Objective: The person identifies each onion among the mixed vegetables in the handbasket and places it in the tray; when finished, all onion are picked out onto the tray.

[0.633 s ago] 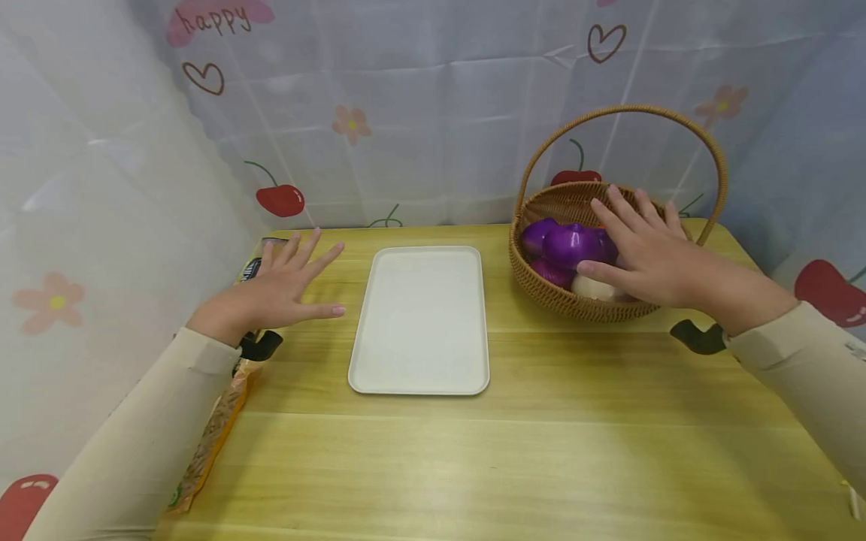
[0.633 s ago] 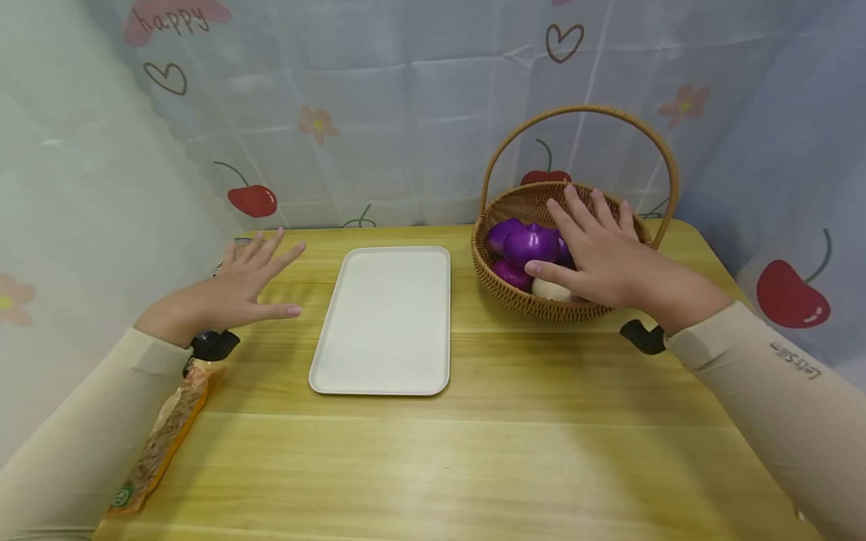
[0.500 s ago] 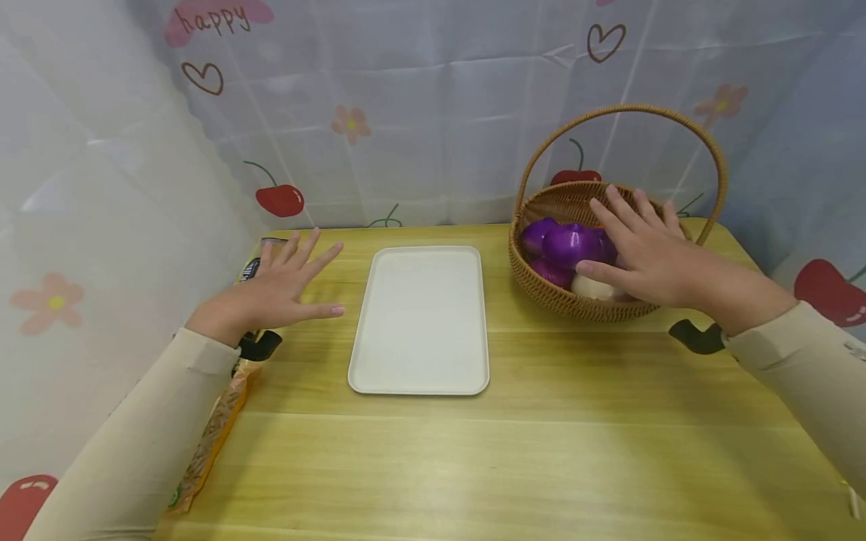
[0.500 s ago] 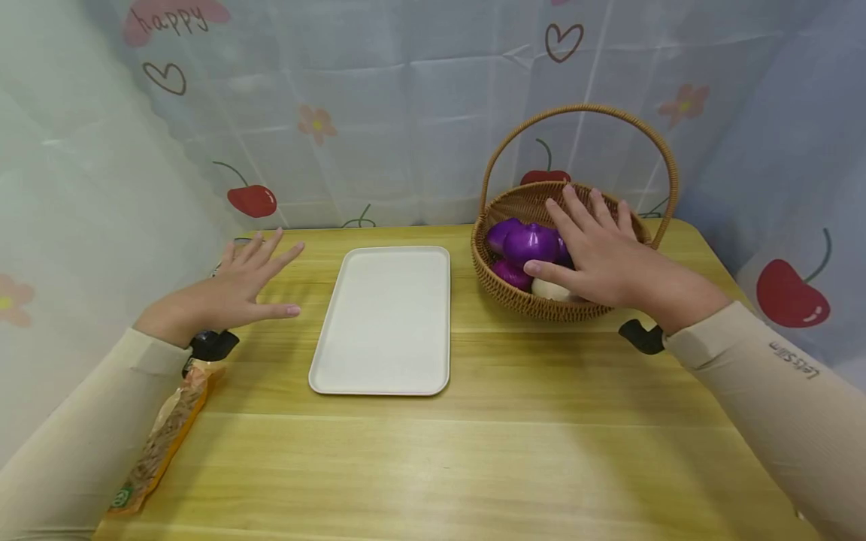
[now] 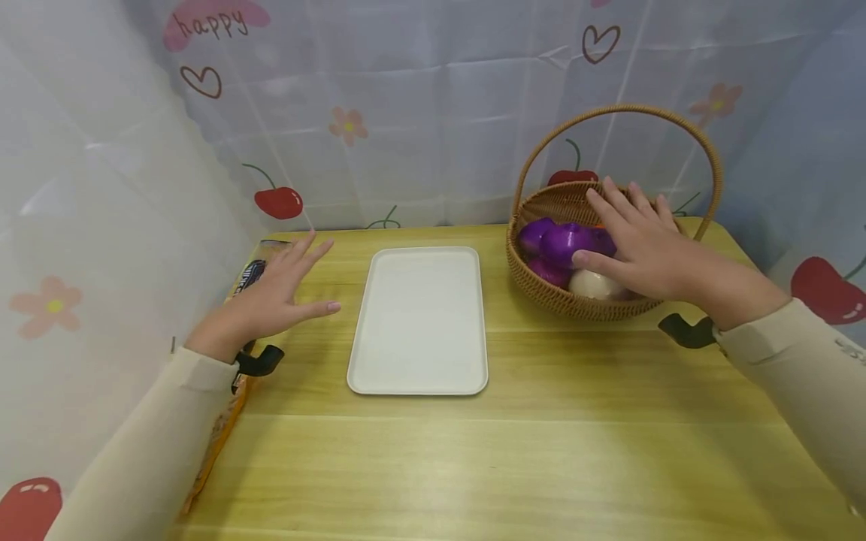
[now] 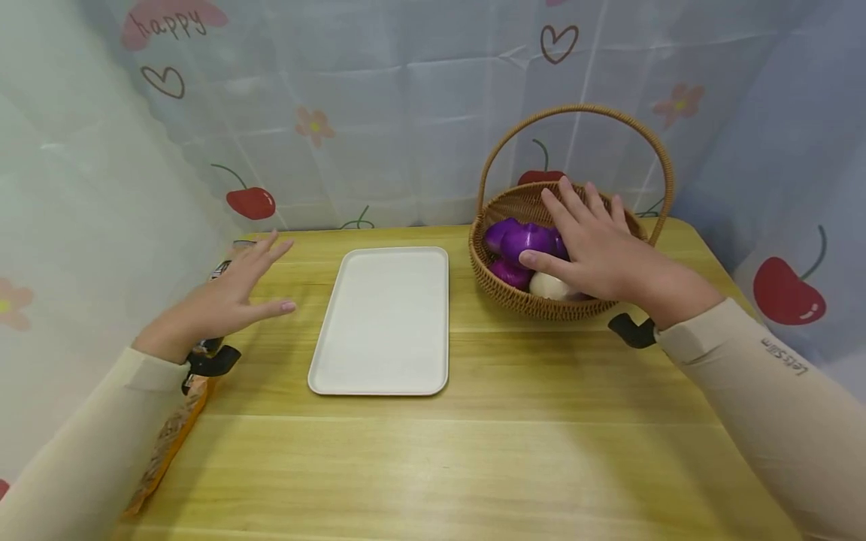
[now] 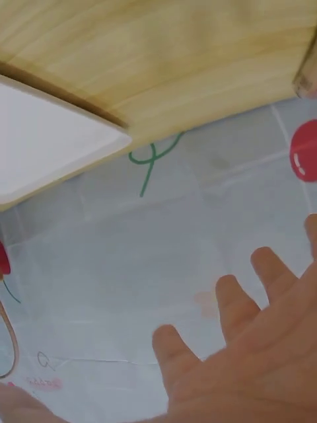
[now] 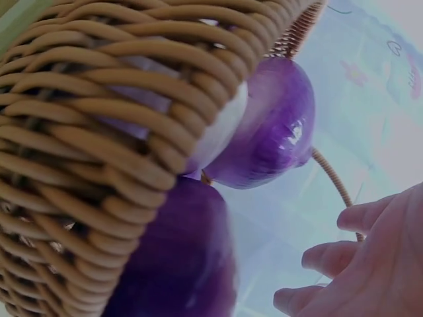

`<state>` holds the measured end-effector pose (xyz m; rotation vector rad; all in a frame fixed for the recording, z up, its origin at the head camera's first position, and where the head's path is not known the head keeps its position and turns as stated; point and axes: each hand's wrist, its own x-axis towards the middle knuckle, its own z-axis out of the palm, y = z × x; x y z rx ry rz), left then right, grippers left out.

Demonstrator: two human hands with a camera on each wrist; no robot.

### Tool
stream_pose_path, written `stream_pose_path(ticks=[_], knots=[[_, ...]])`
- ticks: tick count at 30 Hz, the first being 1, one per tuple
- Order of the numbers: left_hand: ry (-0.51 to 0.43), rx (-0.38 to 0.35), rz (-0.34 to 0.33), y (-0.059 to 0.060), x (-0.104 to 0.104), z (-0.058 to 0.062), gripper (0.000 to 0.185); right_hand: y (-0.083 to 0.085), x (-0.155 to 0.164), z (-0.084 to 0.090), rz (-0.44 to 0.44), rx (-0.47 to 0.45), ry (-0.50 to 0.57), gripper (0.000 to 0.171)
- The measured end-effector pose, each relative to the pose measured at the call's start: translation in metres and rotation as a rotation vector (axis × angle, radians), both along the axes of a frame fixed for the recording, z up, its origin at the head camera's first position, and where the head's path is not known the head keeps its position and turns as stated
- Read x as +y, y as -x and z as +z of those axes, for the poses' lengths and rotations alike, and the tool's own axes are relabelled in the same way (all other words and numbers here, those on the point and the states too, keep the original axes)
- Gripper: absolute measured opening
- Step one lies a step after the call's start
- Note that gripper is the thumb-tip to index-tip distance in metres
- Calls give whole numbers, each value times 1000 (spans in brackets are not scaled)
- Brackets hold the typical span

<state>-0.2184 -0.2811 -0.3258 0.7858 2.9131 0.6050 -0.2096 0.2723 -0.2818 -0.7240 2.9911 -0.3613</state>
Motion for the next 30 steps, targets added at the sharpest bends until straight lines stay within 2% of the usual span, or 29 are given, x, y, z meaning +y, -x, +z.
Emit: stream_pose_path(ticks=[6, 11, 14, 17, 23, 30], knots=[[-192, -23, 51, -5, 3, -4, 91, 0, -1, 2, -3, -1, 28, 94], [-258, -86, 188, -15, 6, -13, 101, 1, -3, 6, -8, -25, 61, 93], [-286, -89, 271, -22, 11, -23, 109, 1, -4, 9, -17, -36, 106, 91], [-337, -97, 322, -30, 18, -34, 112, 2, -4, 11, -25, -36, 168, 90], [-433, -120, 344, -40, 34, -52, 103, 3, -7, 4, -18, -51, 277, 86], [-453, -76, 358, -50, 49, -74, 92, 5, -17, -8, 0, -74, 363, 83]])
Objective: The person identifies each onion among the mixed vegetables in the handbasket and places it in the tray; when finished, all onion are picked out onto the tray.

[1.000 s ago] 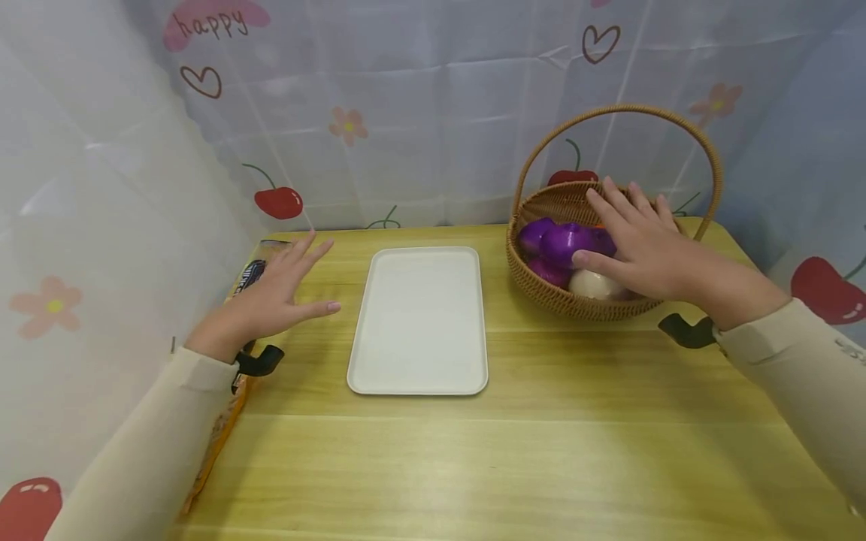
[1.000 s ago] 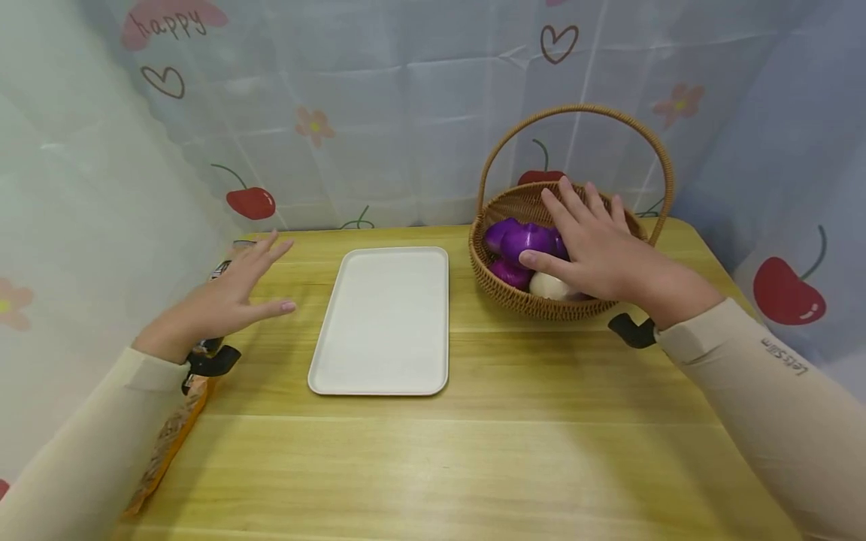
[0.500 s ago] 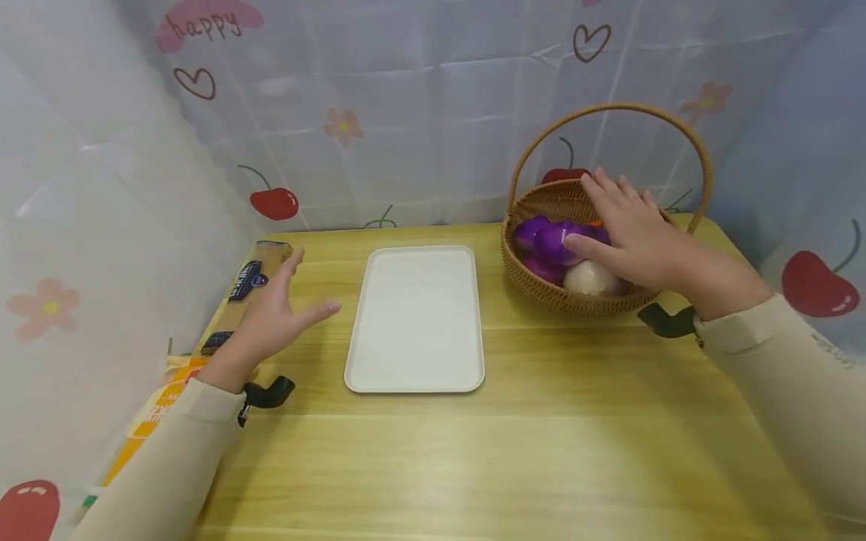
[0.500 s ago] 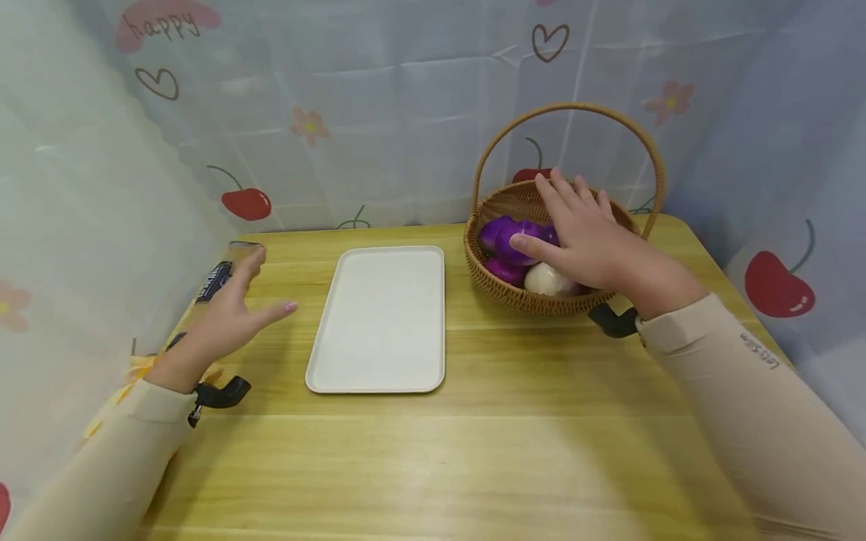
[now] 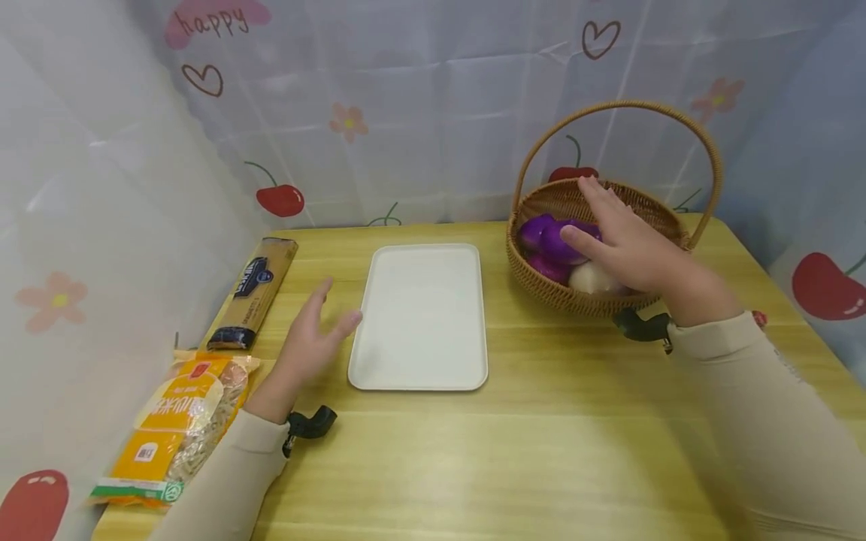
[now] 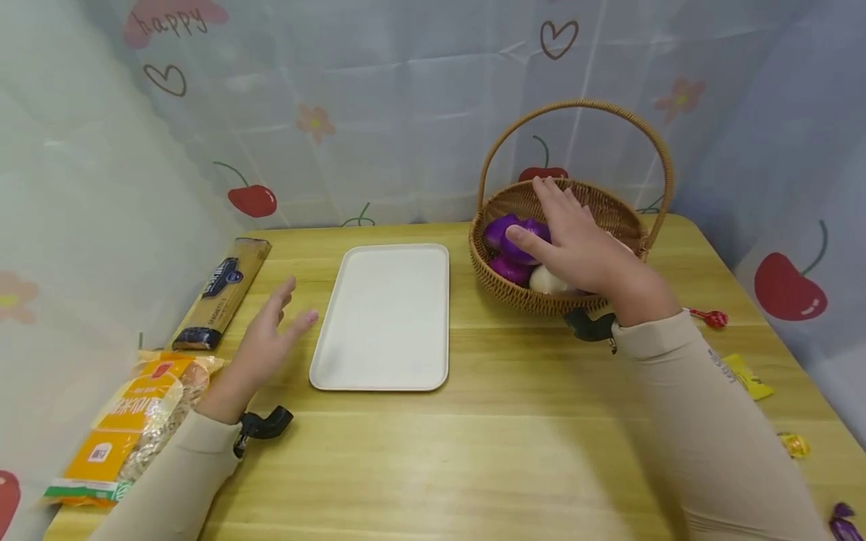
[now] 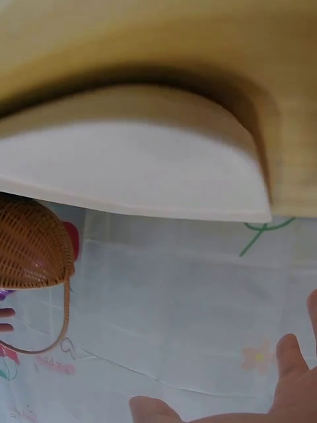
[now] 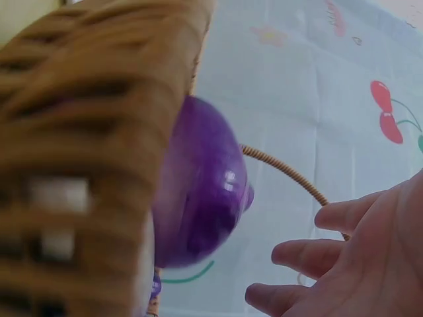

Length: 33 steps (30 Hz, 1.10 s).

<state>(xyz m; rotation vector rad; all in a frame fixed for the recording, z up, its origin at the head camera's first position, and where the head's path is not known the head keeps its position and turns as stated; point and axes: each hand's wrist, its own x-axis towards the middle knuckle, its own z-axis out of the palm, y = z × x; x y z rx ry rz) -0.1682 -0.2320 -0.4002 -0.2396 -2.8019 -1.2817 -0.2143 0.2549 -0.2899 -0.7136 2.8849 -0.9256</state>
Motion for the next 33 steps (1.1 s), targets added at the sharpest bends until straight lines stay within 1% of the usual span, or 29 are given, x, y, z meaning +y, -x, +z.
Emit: stream_pose_path(ticks=[4, 9, 12, 14, 17, 20, 22, 25, 27, 33], knots=[[10, -32, -16, -4, 10, -7, 92, -1, -3, -2, -11, -29, 34, 82], [32, -20, -66, -9, 14, -6, 93, 0, -7, -3, -32, -29, 53, 81], [36, -26, -78, -11, 16, -7, 94, 1, -8, -5, -49, -28, 72, 82], [23, -32, -80, -12, 16, -9, 93, 1, -9, -7, -70, -37, 91, 83], [-8, -54, -81, -15, 17, -12, 93, 0, -9, -10, -122, -75, 108, 86], [-25, -90, -80, -17, 20, -16, 93, 0, -8, -12, -179, -109, 87, 93], [-21, -105, -83, -18, 21, -19, 95, 1, -8, -12, -210, -114, 63, 101], [-9, -108, -92, -18, 21, -24, 99, 3, -9, -13, -242, -113, 45, 113], [-1, -107, -98, -18, 20, -27, 105, 4, -10, -14, -255, -118, 49, 118], [27, -90, -123, -16, 17, -34, 125, 7, -13, -16, -289, -147, 76, 121]])
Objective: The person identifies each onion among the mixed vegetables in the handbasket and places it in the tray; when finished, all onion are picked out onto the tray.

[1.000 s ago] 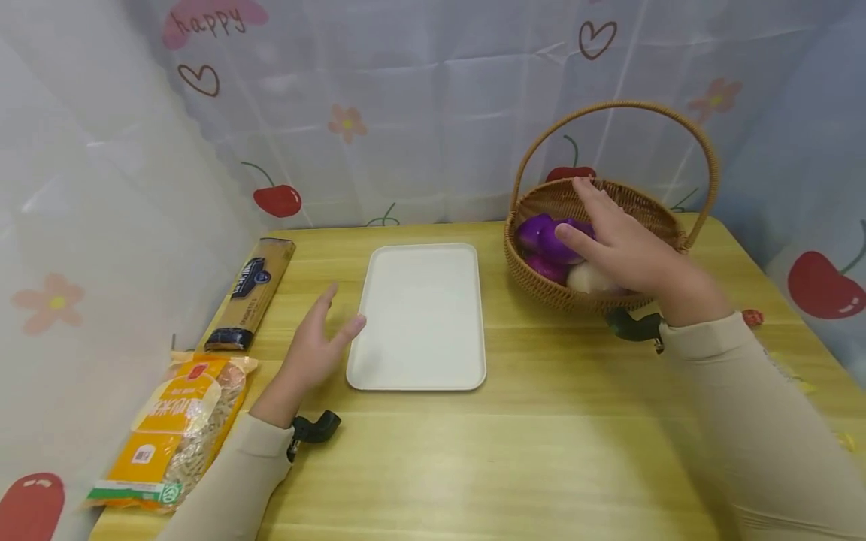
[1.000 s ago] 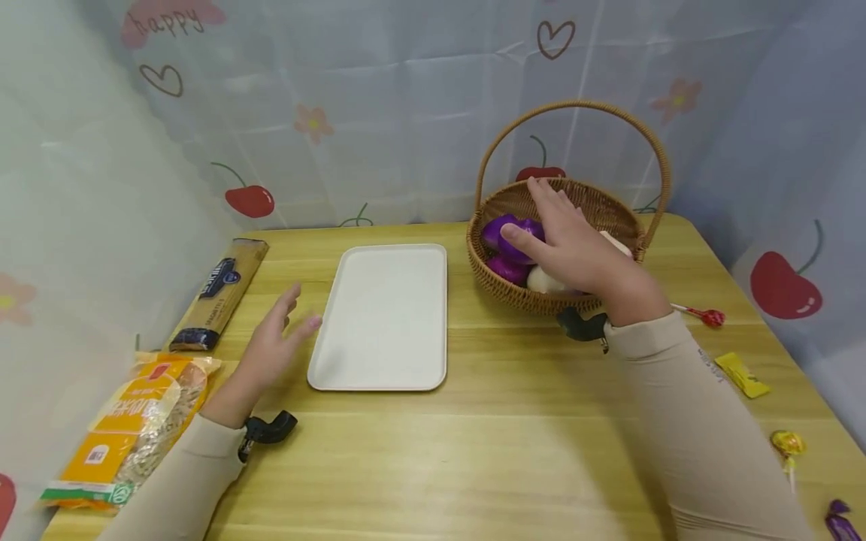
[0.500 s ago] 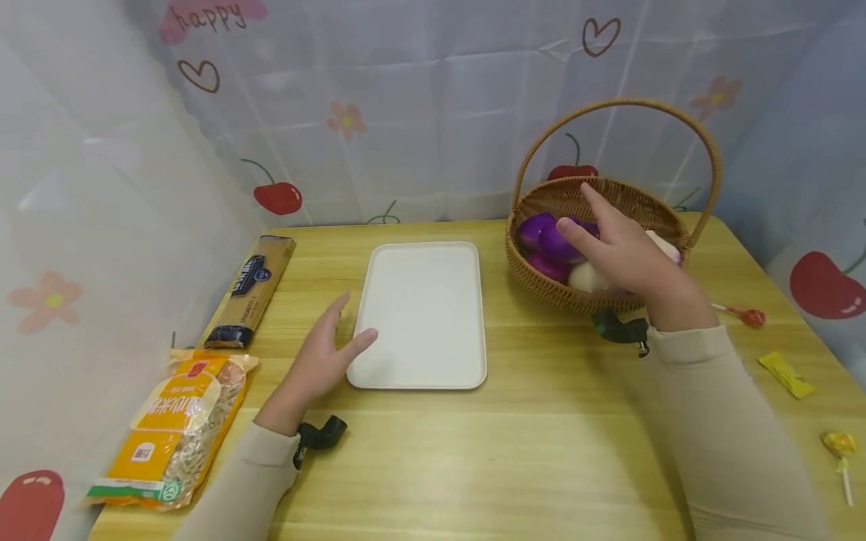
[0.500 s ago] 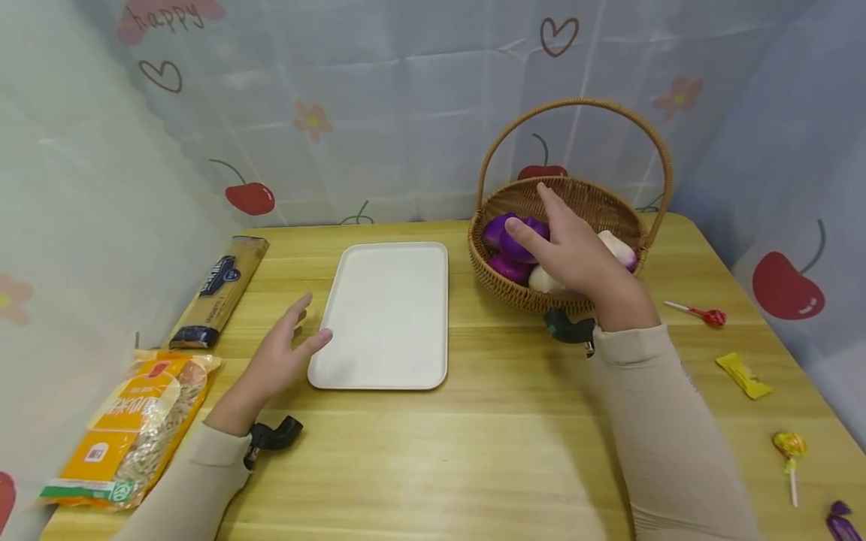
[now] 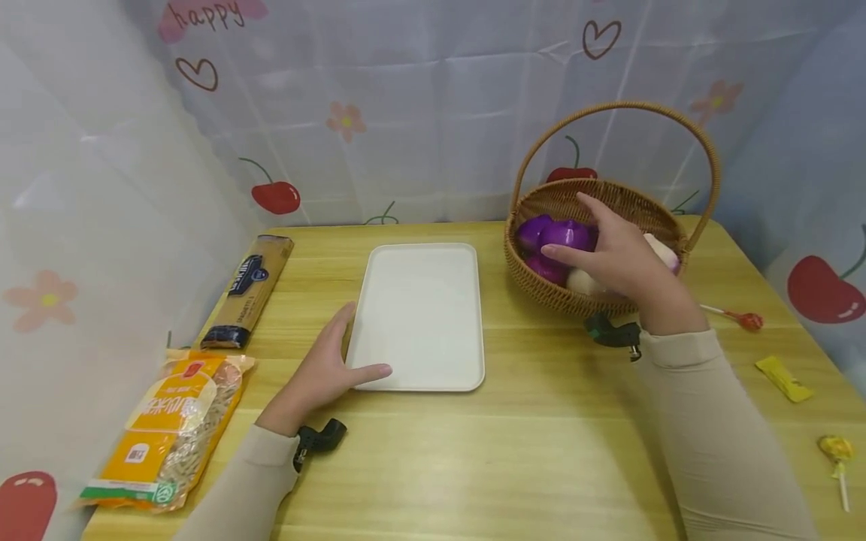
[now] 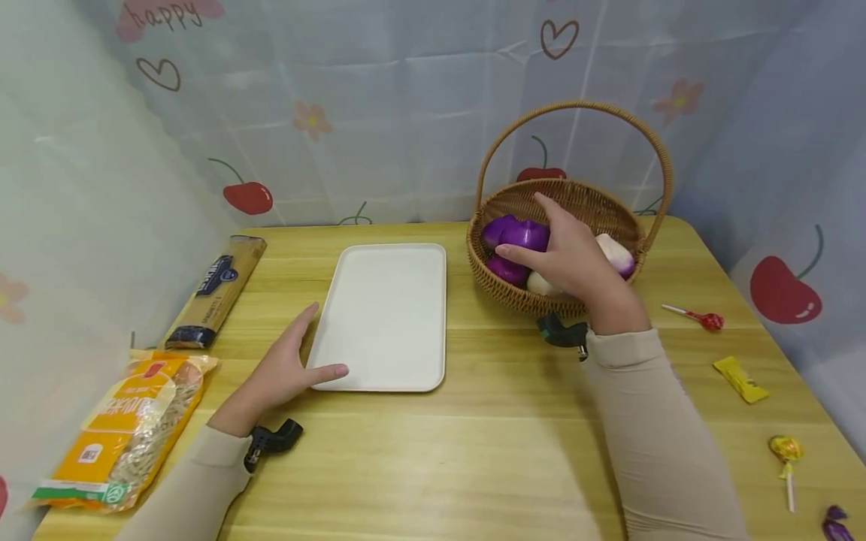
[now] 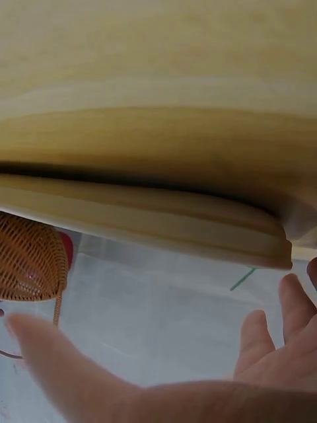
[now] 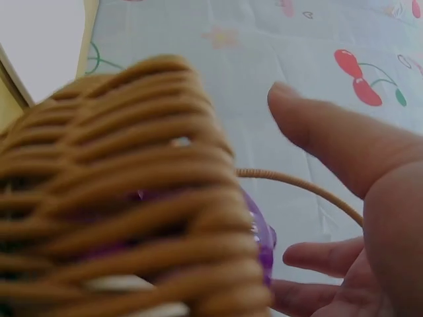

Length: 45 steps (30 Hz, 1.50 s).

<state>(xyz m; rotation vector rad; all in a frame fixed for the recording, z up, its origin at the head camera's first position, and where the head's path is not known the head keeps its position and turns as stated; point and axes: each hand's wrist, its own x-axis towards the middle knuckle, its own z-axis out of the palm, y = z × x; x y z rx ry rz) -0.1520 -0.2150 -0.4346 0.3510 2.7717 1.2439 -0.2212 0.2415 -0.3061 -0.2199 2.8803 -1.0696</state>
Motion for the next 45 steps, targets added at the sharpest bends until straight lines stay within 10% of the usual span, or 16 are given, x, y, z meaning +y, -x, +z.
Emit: stream_pose_path(ticks=[18, 45], knots=[[133, -47, -53, -2, 0, -5, 155, 3, -4, -6, -65, -1, 4, 122], [221, -72, -106, -4, -2, -4, 154, 4, -3, -9, -50, 12, -22, 110]])
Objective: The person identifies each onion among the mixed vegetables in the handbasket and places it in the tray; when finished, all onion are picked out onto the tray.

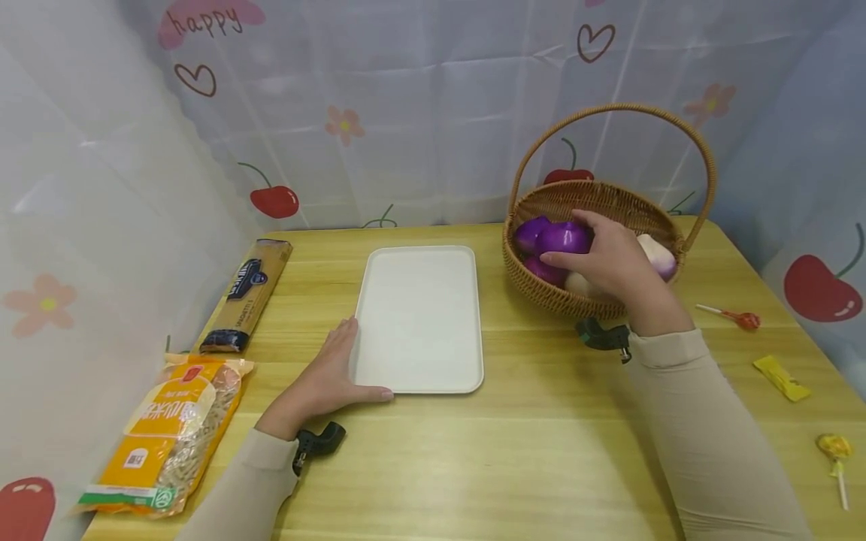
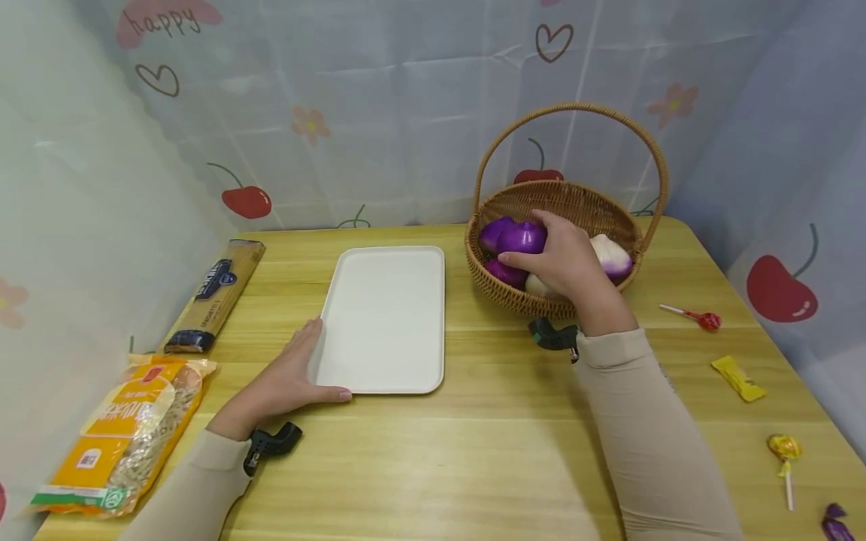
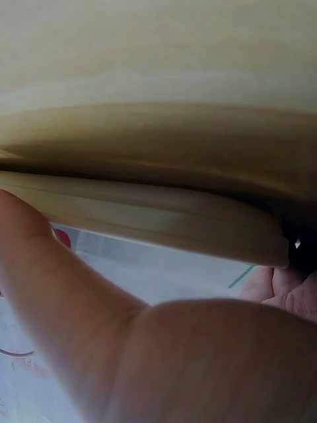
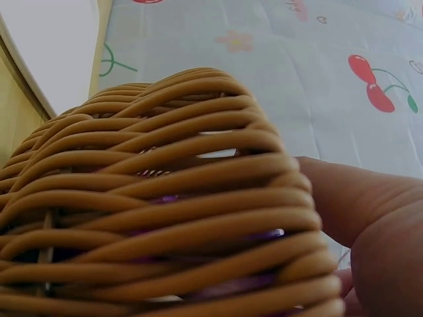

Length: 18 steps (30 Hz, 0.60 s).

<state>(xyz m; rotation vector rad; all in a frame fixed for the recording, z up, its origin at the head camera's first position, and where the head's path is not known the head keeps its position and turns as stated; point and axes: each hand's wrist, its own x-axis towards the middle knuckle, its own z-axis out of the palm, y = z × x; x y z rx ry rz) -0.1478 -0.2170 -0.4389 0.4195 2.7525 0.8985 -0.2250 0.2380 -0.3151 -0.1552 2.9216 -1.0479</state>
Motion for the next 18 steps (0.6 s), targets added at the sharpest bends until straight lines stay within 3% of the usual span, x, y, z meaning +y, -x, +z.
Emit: stream_pose_path(ticks=[18], knots=[[1, -3, 0, 0, 0, 1, 153, 2, -3, -4, -1, 43, -70, 104]])
